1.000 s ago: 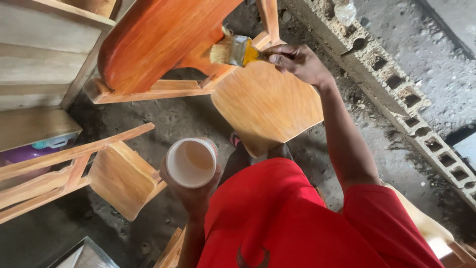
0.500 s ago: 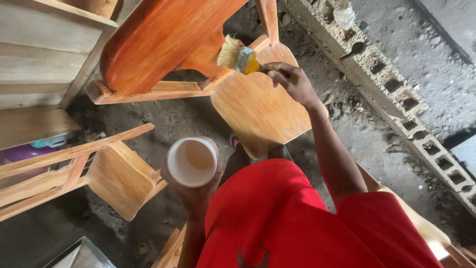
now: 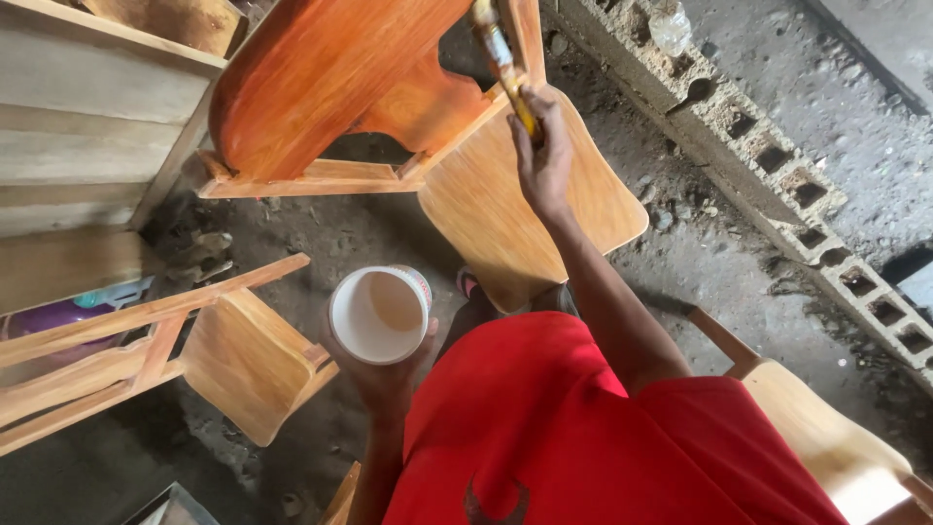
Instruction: The person applies a clear varnish to a wooden chair using a paintbrush. They dip the brush into a container held in the left hand and coat the chair's backrest and seat. The person moves around the chair to reach different areas while maintaining a consistent application.
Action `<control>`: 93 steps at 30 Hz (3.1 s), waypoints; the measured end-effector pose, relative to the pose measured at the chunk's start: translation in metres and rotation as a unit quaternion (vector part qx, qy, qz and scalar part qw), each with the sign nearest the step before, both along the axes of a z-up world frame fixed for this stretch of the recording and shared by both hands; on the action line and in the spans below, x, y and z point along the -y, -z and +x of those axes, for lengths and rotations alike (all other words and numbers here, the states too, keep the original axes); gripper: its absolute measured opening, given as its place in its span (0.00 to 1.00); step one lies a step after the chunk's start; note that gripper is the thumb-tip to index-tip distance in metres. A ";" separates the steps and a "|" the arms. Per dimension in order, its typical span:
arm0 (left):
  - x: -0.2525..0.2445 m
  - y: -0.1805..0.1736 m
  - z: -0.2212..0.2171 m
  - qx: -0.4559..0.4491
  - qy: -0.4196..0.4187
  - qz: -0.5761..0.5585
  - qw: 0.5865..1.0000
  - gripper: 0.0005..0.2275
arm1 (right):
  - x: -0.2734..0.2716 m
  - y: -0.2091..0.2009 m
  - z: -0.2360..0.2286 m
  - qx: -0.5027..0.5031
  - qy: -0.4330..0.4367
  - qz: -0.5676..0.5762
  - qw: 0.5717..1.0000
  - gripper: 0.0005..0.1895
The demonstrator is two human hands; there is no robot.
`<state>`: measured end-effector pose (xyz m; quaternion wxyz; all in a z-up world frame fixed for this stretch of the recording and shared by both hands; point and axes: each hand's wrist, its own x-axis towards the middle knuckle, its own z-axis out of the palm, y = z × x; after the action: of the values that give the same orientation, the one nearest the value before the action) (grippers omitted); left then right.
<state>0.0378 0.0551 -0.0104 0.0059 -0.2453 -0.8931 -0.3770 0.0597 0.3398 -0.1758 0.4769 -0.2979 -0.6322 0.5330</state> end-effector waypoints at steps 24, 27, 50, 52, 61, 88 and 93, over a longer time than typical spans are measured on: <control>0.013 -0.008 -0.005 0.012 0.000 0.022 1.000 0.51 | 0.003 -0.012 0.025 0.175 0.044 0.252 0.951 0.18; 0.011 -0.007 -0.013 -0.133 0.062 0.033 0.989 0.47 | -0.002 -0.020 0.040 0.184 0.059 0.313 0.930 0.14; 0.059 0.013 -0.032 -0.087 0.059 0.097 0.990 0.50 | -0.005 -0.086 0.047 0.171 0.164 0.136 0.962 0.19; 0.061 0.010 -0.033 -0.094 0.061 0.089 0.990 0.49 | 0.026 -0.133 0.021 0.231 0.139 0.124 0.955 0.19; 0.081 0.016 -0.044 -0.097 0.083 0.072 0.989 0.50 | 0.133 -0.101 -0.027 0.161 0.006 0.106 0.981 0.22; 0.087 0.027 -0.043 0.000 0.004 0.146 0.989 0.50 | 0.073 -0.149 -0.007 0.236 0.103 0.283 0.924 0.17; 0.091 0.033 -0.050 -0.031 0.018 0.133 0.990 0.50 | 0.138 -0.123 -0.031 0.205 0.023 0.196 0.959 0.23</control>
<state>-0.0122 -0.0355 -0.0432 0.0591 -0.2700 -0.8298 -0.4847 0.0282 0.2022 -0.0530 0.3979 -0.3163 -0.8015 0.3151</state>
